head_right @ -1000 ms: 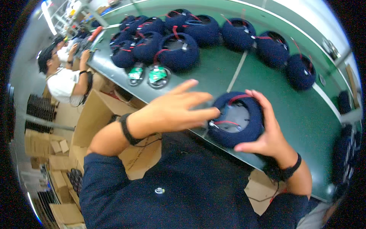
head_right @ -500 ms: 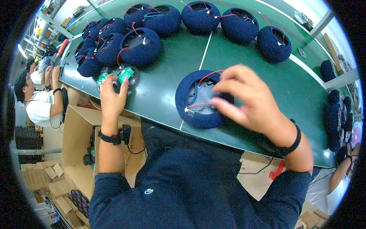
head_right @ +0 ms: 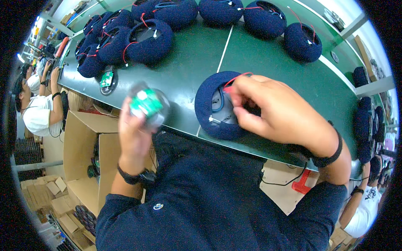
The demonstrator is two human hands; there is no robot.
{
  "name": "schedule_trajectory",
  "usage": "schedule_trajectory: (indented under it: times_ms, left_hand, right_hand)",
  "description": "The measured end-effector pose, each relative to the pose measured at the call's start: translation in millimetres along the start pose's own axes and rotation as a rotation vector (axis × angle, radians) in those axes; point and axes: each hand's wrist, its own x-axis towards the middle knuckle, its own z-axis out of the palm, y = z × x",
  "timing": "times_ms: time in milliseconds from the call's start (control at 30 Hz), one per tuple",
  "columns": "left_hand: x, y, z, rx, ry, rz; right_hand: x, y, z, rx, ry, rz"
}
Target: The worker is assembling electronic components, specifically connecting a circuit board to a circular blue fabric-covered housing, likely a smart speaker or similar device.
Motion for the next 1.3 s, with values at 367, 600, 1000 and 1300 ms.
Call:
schedule_trajectory:
  times_ms: [367,600,1000,1300]
  left_hand:
    - [-1,-42,42,0.035,-0.17,0.095]
    - [9,-5,61,0.166,-0.077,0.234]
    - [8,-3,93,0.302,-0.133,0.337]
    - [4,-9,95,0.691,-0.221,0.618]
  right_hand:
    - [10,7,37,0.623,0.309,0.07]
    - [20,11,25,0.515,0.253,-0.038]
    - [16,11,31,0.195,0.338,-0.322]
    - [14,17,35,0.071,0.429,-0.341]
